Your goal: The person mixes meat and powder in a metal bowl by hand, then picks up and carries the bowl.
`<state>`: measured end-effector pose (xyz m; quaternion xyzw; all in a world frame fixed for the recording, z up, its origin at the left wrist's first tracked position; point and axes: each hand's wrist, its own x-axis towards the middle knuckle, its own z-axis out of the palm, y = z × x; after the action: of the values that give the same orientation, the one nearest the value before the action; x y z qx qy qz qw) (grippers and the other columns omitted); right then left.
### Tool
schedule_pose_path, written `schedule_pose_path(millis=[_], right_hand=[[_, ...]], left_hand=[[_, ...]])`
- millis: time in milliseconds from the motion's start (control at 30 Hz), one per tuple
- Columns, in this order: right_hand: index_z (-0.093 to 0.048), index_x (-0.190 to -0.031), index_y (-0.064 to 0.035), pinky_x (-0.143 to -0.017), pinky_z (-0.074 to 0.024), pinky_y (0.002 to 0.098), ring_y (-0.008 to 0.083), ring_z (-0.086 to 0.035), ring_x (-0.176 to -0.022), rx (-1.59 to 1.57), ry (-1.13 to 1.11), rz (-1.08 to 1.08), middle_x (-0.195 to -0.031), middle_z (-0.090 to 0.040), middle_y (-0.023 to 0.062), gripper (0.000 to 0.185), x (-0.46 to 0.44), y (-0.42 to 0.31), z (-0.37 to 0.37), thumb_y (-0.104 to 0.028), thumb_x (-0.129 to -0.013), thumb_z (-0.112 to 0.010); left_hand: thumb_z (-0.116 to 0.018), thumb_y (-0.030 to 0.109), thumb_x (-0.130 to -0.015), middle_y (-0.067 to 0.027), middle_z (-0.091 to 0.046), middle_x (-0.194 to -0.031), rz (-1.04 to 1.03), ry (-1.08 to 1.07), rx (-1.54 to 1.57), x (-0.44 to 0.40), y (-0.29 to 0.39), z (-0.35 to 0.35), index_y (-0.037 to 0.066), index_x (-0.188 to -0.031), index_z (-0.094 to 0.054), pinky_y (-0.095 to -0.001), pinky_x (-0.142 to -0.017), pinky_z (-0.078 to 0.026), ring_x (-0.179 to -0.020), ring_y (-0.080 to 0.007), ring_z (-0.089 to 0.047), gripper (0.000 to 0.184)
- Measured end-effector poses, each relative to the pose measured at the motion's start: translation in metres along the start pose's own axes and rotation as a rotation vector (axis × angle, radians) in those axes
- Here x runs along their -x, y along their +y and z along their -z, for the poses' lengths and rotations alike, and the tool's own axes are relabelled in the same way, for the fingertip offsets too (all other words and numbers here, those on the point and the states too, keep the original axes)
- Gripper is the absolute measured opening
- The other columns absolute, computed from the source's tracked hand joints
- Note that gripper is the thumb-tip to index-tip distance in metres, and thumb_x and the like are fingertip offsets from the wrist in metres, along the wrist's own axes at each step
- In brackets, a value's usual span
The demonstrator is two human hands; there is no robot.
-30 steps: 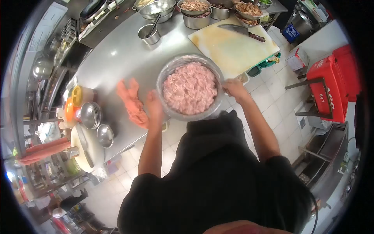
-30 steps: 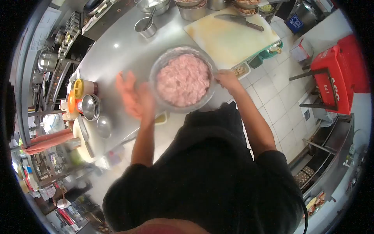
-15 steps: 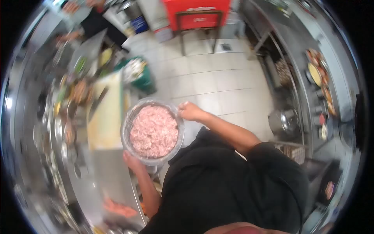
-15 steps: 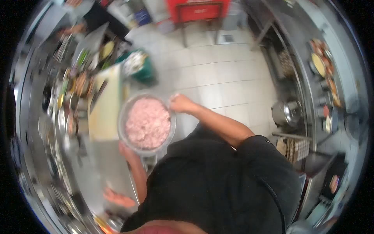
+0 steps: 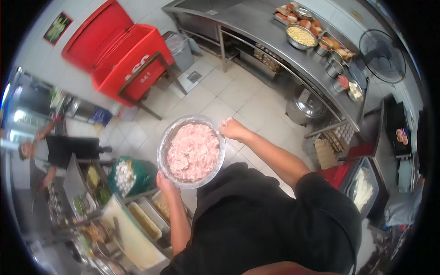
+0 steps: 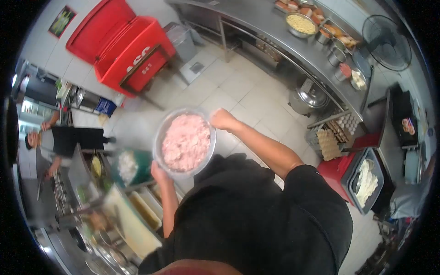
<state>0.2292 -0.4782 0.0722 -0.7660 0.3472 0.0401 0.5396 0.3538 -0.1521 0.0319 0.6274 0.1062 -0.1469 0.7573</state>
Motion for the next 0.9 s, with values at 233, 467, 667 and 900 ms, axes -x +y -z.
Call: schedule_pose_path(millis=[233, 467, 667, 900], right_hand=[[-0.065, -0.083, 0.0019, -0.045, -0.0395, 0.0329, 0.0167, -0.05, -0.053, -0.305, 0.251, -0.074, -0.066, -0.058, 0.0097, 0.019, -0.054, 0.008, 0.087, -0.014, -0.079, -0.055], [-0.063, -0.078, -0.0011, -0.042, -0.0341, 0.0277, 0.0109, -0.044, -0.047, -0.424, 0.542, -0.121, -0.06, -0.053, 0.0024, 0.01, -0.089, 0.004, 0.152, -0.01, -0.077, -0.059], [-0.06, -0.07, -0.0047, -0.041, -0.0323, 0.0269, 0.0102, -0.044, -0.048, -0.622, 0.707, -0.145, -0.059, -0.051, 0.0001, 0.01, -0.107, 0.014, 0.217, -0.01, -0.078, -0.059], [-0.06, -0.067, -0.006, -0.043, -0.0326, 0.0271, 0.0091, -0.045, -0.052, -0.695, 0.77, -0.053, -0.06, -0.051, -0.0021, 0.013, -0.178, 0.058, 0.319, -0.012, -0.078, -0.059]], left_hand=[[-0.041, 0.016, -0.099, -0.0137, -0.062, -0.106, 0.015, -0.218, -0.085, -0.111, 0.008, -0.161, -0.007, -0.11, -0.056, -0.0333, -0.083, -0.048, -0.093, -0.02, -0.059, 0.03], [-0.045, 0.015, -0.098, -0.0135, -0.063, -0.104, -0.012, -0.515, -0.124, -0.207, 0.009, -0.31, -0.008, -0.109, -0.058, -0.032, -0.083, -0.047, -0.092, -0.0189, -0.059, 0.029], [-0.046, 0.019, -0.099, -0.0139, -0.063, -0.108, -0.134, -0.68, -0.44, -0.21, 0.044, -0.445, -0.01, -0.114, -0.057, -0.0322, -0.086, -0.045, -0.097, -0.0197, -0.058, 0.034], [-0.047, 0.022, -0.099, -0.014, -0.063, -0.112, -0.096, -0.732, -0.652, -0.228, 0.037, -0.589, -0.01, -0.115, -0.057, -0.0323, -0.09, -0.043, -0.103, -0.0203, -0.056, 0.037]])
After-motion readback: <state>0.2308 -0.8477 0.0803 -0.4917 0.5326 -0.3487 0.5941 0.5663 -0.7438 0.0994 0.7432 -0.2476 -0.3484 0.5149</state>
